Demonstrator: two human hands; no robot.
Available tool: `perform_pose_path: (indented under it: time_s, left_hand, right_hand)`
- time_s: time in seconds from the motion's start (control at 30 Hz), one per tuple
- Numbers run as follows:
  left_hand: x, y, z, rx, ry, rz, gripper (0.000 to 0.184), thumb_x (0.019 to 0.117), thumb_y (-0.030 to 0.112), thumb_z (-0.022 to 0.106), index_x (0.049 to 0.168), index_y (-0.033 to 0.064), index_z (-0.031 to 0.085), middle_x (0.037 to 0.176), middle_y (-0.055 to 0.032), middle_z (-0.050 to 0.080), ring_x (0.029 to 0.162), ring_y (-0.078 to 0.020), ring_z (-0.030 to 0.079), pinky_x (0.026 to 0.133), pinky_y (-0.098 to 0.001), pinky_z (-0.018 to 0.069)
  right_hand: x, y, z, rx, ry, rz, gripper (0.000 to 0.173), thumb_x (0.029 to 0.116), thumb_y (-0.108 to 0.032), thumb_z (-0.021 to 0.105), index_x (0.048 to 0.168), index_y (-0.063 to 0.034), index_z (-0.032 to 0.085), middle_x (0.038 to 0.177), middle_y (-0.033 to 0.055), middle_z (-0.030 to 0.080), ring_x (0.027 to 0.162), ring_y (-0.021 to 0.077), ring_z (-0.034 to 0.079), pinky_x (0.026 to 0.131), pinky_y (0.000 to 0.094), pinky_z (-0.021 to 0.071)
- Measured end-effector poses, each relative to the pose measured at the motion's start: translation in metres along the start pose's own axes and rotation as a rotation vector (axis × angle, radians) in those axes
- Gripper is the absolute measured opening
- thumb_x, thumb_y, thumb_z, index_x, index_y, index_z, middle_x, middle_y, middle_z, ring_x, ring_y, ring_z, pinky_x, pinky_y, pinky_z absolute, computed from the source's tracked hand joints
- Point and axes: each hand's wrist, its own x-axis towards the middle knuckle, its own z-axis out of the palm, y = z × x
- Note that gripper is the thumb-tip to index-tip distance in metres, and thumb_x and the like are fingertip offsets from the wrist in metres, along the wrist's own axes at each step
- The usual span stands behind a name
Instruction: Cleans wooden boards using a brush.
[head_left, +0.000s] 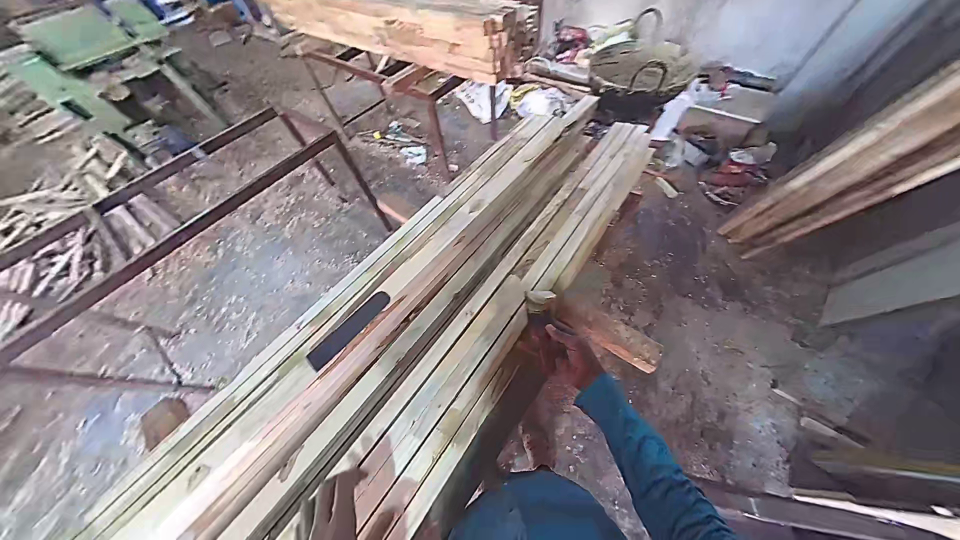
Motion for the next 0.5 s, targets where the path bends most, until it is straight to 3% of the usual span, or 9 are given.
perform_pose_path:
  time_s: [0.1, 0.17, 0.2, 0.27, 0.33, 0.4, 0.5]
  left_hand:
    - [0.073, -0.014, 0.007, -0.070, 0.094, 0.082, 0.037, 0.0972, 0.034, 0.065, 0.119, 0.0044, 0.070, 0.117, -0.0157, 0.070, 0.112, -0.0339, 0.067, 0.100, -0.0573, 0.0528]
    - [0.129, -0.027, 0.024, -0.171, 0.089, 0.072, 0.032, 0.1029, 0.028, 0.060, 0.121, 0.0041, 0.070, 0.121, -0.0145, 0.071, 0.113, -0.0280, 0.068, 0.100, -0.0497, 0.0550]
    - [0.154, -0.036, 0.037, -0.175, 0.052, 0.056, 0.034, 0.1029, 0.028, 0.059, 0.126, 0.0048, 0.068, 0.127, -0.0154, 0.069, 0.115, -0.0282, 0.068, 0.101, -0.0483, 0.0548]
    - [0.192, -0.040, 0.059, -0.069, -0.107, -0.014, 0.050, 0.1019, 0.037, 0.060, 0.143, 0.0088, 0.059, 0.144, -0.0170, 0.059, 0.135, -0.0329, 0.056, 0.115, -0.0520, 0.0438]
    - [0.214, -0.031, 0.071, 0.154, -0.239, -0.011, 0.068, 0.1009, 0.051, 0.055, 0.154, 0.0087, 0.046, 0.155, -0.0195, 0.048, 0.144, -0.0390, 0.045, 0.118, -0.0581, 0.0378]
    - [0.225, -0.029, 0.086, 0.325, -0.219, 0.032, 0.065, 0.1033, 0.053, 0.047, 0.149, 0.0071, 0.051, 0.153, -0.0188, 0.051, 0.141, -0.0397, 0.049, 0.110, -0.0587, 0.0458]
    - [0.229, -0.027, 0.100, 0.447, -0.095, 0.148, 0.046, 0.1037, 0.036, 0.046, 0.135, 0.0060, 0.059, 0.144, -0.0185, 0.057, 0.132, -0.0403, 0.056, 0.097, -0.0574, 0.0545]
  right_hand:
    - [-0.007, 0.006, -0.002, 0.047, 0.004, -0.021, 0.031, 0.1078, -0.008, 0.039, 0.132, 0.0057, 0.053, 0.109, 0.0172, 0.071, 0.098, 0.0276, 0.072, 0.091, 0.0498, 0.0613]
    - [-0.017, 0.010, -0.004, 0.064, -0.023, -0.047, 0.031, 0.1053, -0.007, 0.041, 0.131, 0.0049, 0.054, 0.114, 0.0185, 0.071, 0.101, 0.0290, 0.072, 0.090, 0.0498, 0.0614]
    - [-0.023, 0.012, -0.008, 0.048, -0.054, -0.049, 0.033, 0.1041, -0.009, 0.042, 0.132, 0.0043, 0.055, 0.117, 0.0190, 0.071, 0.103, 0.0297, 0.072, 0.090, 0.0491, 0.0616]
    - [-0.039, 0.011, -0.014, -0.030, -0.037, -0.041, 0.031, 0.1015, -0.013, 0.047, 0.127, 0.0007, 0.059, 0.111, 0.0155, 0.073, 0.097, 0.0264, 0.073, 0.086, 0.0458, 0.0626]
    - [-0.055, 0.008, -0.029, -0.020, -0.026, -0.029, 0.037, 0.1011, -0.015, 0.050, 0.134, 0.0013, 0.055, 0.123, 0.0206, 0.069, 0.107, 0.0347, 0.071, 0.090, 0.0543, 0.0614]
    - [-0.073, 0.010, -0.052, 0.043, 0.019, -0.052, 0.043, 0.0992, -0.019, 0.054, 0.138, -0.0007, 0.055, 0.135, 0.0217, 0.065, 0.118, 0.0378, 0.067, 0.092, 0.0561, 0.0599]
    - [-0.105, 0.020, -0.087, 0.158, 0.212, -0.171, 0.032, 0.0968, -0.016, 0.055, 0.124, -0.0019, 0.062, 0.121, 0.0189, 0.071, 0.108, 0.0333, 0.071, 0.087, 0.0529, 0.0617]
